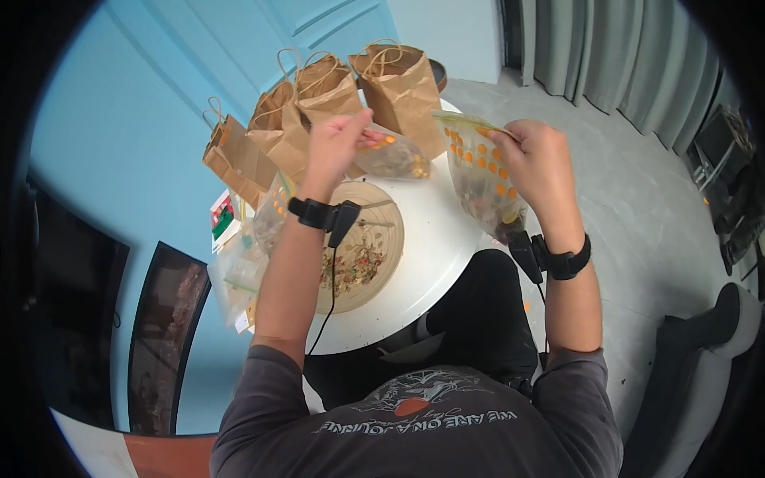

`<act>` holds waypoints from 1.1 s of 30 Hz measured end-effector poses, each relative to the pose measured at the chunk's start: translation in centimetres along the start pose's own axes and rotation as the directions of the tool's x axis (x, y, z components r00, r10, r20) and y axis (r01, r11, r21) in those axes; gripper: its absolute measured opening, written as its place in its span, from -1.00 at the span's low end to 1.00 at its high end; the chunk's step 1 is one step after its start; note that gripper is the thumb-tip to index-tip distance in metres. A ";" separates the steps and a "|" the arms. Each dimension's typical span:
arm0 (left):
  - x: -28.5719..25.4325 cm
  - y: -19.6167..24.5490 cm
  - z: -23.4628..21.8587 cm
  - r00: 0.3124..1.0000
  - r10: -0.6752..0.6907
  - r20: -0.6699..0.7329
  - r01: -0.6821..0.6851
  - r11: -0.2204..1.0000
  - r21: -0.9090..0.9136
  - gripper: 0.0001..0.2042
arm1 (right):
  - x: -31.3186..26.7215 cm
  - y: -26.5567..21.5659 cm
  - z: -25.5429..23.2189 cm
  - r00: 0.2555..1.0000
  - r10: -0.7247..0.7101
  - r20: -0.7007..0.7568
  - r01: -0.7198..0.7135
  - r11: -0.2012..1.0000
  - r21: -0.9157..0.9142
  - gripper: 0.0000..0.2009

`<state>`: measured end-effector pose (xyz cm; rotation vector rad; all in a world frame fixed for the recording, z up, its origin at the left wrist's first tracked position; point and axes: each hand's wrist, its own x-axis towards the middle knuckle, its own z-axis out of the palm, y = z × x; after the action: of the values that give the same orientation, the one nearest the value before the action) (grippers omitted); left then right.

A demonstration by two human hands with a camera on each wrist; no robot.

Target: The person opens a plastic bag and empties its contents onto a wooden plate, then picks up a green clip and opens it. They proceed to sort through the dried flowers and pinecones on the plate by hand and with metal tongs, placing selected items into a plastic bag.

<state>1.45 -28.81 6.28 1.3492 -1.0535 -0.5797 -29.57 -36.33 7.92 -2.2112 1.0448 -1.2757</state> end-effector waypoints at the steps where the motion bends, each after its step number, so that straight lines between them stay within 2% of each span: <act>1: -0.3 -1.0 -0.1 0.999 -0.041 0.036 0.038 0.997 0.069 -0.62 | -0.1 0.1 0.3 1.000 -0.004 -0.011 0.004 1.000 0.017 -0.77; 3: -0.8 -2.6 -0.3 0.987 -0.129 0.099 0.107 0.973 0.206 -0.60 | 0.0 0.1 1.2 1.000 -0.016 -0.012 0.017 0.999 0.044 -0.78; 5: -2.2 -3.1 -1.0 0.993 -0.097 0.073 0.084 0.982 0.167 -0.57 | -0.2 0.2 2.7 0.997 -0.040 -0.069 0.040 0.999 0.009 -0.80; 6: -2.5 -3.1 -1.9 0.988 -0.146 0.056 0.128 0.960 0.249 -0.53 | -0.2 0.3 3.5 0.997 -0.042 -0.066 0.043 0.999 0.016 -0.80; 7: -2.8 -3.0 -2.7 0.980 -0.193 0.036 0.171 0.930 0.326 -0.50 | -0.2 0.5 4.6 0.973 -0.165 -0.160 0.158 0.986 -0.054 -0.81; 8: -2.8 -3.3 -4.0 0.980 -0.195 0.034 0.174 0.929 0.327 -0.50 | -0.3 0.8 5.6 0.926 -0.288 -0.244 0.261 0.956 -0.136 -0.81; 9: -2.9 -3.6 -5.5 0.987 -0.146 -0.072 0.161 0.815 0.556 -0.48 | -0.5 1.0 7.0 0.927 -0.286 -0.242 0.260 0.956 -0.135 -0.81; 10: -3.0 -3.8 -6.8 0.985 -0.071 -0.160 0.168 0.644 0.746 -0.46 | -0.8 1.2 8.5 0.928 -0.283 -0.242 0.270 0.959 -0.085 -0.82; 11: -3.5 -3.8 -7.6 0.984 -0.072 -0.161 0.169 0.644 0.746 -0.46 | -1.1 1.2 9.9 0.928 -0.281 -0.244 0.281 0.959 -0.035 -0.83; 13: -4.8 -3.8 -9.2 0.929 0.124 -0.348 0.320 0.201 0.926 -0.46 | -1.6 1.1 11.9 0.940 -0.251 -0.233 0.261 0.965 0.009 -0.82; 14: -5.1 -3.9 -10.2 0.928 0.129 -0.349 0.320 0.198 0.926 -0.46 | -1.8 0.9 12.7 0.951 -0.221 -0.218 0.238 0.970 0.053 -0.82; 16: -5.5 -4.9 -12.2 0.902 0.015 -0.432 0.426 0.129 0.895 -0.52 | -2.1 0.0 13.8 0.953 -0.195 -0.234 0.225 0.969 0.107 -0.79; 18: -5.6 -6.5 -14.2 0.896 -0.018 -0.444 0.443 0.130 0.887 -0.56 | -2.6 -0.3 13.9 0.955 -0.165 -0.247 0.206 0.966 0.153 -0.77; 20: -5.7 -6.8 -15.4 0.888 -0.051 -0.456 0.459 0.135 0.878 -0.59 | -3.4 -0.8 13.5 0.996 -0.080 0.044 0.076 0.994 0.073 -0.70; 21: -5.8 -7.0 -16.0 0.876 -0.023 -0.482 0.480 0.143 0.865 -0.62 | -3.9 -1.2 13.1 0.996 -0.081 0.043 0.078 0.994 0.072 -0.70; 23: -6.1 -6.9 -17.8 0.860 0.000 -0.510 0.504 0.154 0.850 -0.65 | -5.1 -2.1 12.0 0.994 -0.053 0.091 0.041 0.990 0.135 -0.48; 24: -6.2 -6.7 -19.2 0.859 -0.010 -0.511 0.503 0.198 0.841 -0.67 | -5.5 -2.0 11.8 0.994 -0.053 0.094 0.040 0.990 0.133 -0.48; 26: -7.0 -5.7 -21.5 0.855 -0.028 -0.518 0.508 0.244 0.826 -0.69 | -6.2 -1.3 11.3 0.981 -0.036 0.193 0.021 0.996 0.082 -0.23; 28: -8.2 -3.7 -23.5 0.809 -0.102 -0.579 0.556 0.452 0.697 -0.71 | -6.7 -1.2 11.2 0.977 -0.022 0.211 0.004 0.997 0.083 -0.19; 29: -8.8 -2.9 -24.4 0.805 -0.102 -0.584 0.561 0.452 0.694 -0.71 | -6.9 -1.2 11.2 0.976 -0.009 0.219 -0.011 0.996 0.088 -0.15; 31: -10.7 -1.5 -25.8 0.762 -0.104 -0.639 0.521 0.685 0.510 -0.72 | -7.2 -1.0 11.4 0.984 -0.009 0.179 -0.008 0.995 0.096 -0.13; 32: -11.5 -0.8 -26.4 0.758 -0.103 -0.644 0.524 0.683 0.508 -0.72 | -7.3 -1.0 11.5 0.991 -0.005 0.135 -0.008 0.995 0.101 -0.10; 33: -12.5 -0.1 -27.0 0.744 -0.123 -0.657 0.477 0.786 0.394 -0.73 | -7.2 -1.2 11.5 0.990 -0.009 0.139 -0.006 0.994 0.107 -0.10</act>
<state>19.08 -4.91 5.66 2.0723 -0.4487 -0.0363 -21.46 -30.50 -1.36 -2.1858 0.9007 -1.1318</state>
